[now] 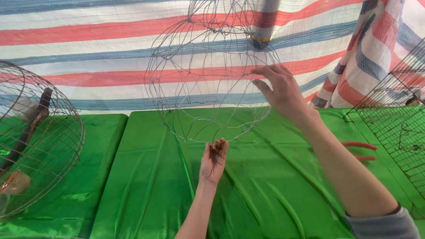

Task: Assembling a wire frame structure by manually twisting wire joints to secure the components.

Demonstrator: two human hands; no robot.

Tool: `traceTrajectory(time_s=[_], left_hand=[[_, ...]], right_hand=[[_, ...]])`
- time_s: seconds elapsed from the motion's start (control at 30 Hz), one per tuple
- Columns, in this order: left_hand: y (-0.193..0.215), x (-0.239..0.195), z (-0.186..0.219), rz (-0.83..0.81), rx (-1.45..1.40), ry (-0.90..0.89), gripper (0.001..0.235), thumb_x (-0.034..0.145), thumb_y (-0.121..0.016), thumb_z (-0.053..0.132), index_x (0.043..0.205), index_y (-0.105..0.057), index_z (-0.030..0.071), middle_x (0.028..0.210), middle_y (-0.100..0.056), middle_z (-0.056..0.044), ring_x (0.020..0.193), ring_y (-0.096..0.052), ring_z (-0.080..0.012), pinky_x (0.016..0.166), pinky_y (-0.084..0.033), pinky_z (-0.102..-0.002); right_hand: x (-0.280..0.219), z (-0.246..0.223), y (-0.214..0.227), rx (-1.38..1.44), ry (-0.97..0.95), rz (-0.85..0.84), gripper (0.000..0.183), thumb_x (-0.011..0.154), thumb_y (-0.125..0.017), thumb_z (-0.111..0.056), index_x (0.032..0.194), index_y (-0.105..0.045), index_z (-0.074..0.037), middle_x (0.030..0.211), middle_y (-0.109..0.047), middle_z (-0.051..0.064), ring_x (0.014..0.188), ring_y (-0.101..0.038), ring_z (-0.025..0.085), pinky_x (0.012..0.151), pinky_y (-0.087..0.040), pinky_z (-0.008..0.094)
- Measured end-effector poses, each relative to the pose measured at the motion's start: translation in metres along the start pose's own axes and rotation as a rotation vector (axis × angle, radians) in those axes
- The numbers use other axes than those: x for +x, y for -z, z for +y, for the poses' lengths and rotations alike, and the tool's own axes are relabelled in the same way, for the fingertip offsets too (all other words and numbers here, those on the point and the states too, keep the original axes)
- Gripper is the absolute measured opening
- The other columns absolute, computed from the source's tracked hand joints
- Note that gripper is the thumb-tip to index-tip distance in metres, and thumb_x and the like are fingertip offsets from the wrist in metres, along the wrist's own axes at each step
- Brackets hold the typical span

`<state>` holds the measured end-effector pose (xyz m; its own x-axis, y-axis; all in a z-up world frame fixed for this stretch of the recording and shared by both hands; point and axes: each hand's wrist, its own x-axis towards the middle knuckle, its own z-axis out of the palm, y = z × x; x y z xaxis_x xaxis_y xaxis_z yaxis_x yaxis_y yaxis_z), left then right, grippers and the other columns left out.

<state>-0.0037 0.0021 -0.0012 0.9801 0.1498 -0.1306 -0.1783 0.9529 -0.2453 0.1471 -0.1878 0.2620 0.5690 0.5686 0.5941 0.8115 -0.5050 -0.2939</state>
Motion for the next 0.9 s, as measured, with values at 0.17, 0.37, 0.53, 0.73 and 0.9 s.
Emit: traceTrajectory(time_s=[0.17, 0.37, 0.53, 0.73, 0.9], left_hand=[[-0.002, -0.001, 0.002, 0.039, 0.038, 0.002, 0.030, 0.104, -0.055, 0.022, 0.098, -0.064, -0.006, 0.112, -0.070, -0.029, 0.121, -0.063, -0.0433, 0.114, -0.047, -0.059], [0.004, -0.001, 0.001, 0.036, 0.114, -0.017, 0.034, 0.103, -0.056, 0.026, 0.093, -0.069, -0.004, 0.113, -0.071, -0.028, 0.122, -0.064, -0.0417, 0.115, -0.047, -0.056], [0.000, -0.003, -0.004, 0.066, 0.185, -0.036, 0.040, 0.105, -0.054, 0.034, 0.099, -0.072, -0.001, 0.115, -0.072, -0.026, 0.120, -0.065, -0.0393, 0.112, -0.050, -0.054], [-0.009, -0.006, -0.007, 0.082, 0.188, -0.027, 0.042, 0.104, -0.053, 0.037, 0.100, -0.074, 0.000, 0.119, -0.072, -0.025, 0.123, -0.064, -0.0392, 0.113, -0.049, -0.054], [-0.026, -0.015, -0.012, 0.098, 0.161, -0.001, 0.042, 0.106, -0.049, 0.034, 0.101, -0.074, 0.000, 0.122, -0.070, -0.025, 0.127, -0.060, -0.0432, 0.113, -0.048, -0.055]], right_hand=[[0.012, -0.018, 0.001, 0.057, -0.048, -0.032, 0.029, 0.104, -0.065, -0.016, 0.133, -0.068, -0.014, 0.106, -0.068, 0.014, 0.107, -0.067, 0.031, 0.106, -0.044, 0.056], [0.016, 0.000, -0.020, 0.151, -0.082, -0.026, 0.019, 0.107, -0.060, -0.011, 0.120, -0.074, -0.011, 0.101, -0.069, 0.014, 0.096, -0.069, 0.028, 0.088, -0.055, 0.043], [0.015, -0.006, -0.025, 0.179, -0.089, 0.006, 0.016, 0.106, -0.060, -0.005, 0.114, -0.074, -0.003, 0.095, -0.066, 0.015, 0.090, -0.065, 0.026, 0.083, -0.054, 0.038], [0.014, -0.007, -0.023, 0.208, -0.177, -0.029, 0.017, 0.107, -0.059, -0.006, 0.116, -0.073, -0.004, 0.099, -0.064, 0.015, 0.093, -0.064, 0.026, 0.086, -0.053, 0.040], [0.014, -0.015, -0.019, 0.150, -0.153, -0.069, 0.023, 0.107, -0.059, -0.013, 0.126, -0.069, -0.007, 0.109, -0.066, 0.016, 0.105, -0.065, 0.030, 0.094, -0.051, 0.047]])
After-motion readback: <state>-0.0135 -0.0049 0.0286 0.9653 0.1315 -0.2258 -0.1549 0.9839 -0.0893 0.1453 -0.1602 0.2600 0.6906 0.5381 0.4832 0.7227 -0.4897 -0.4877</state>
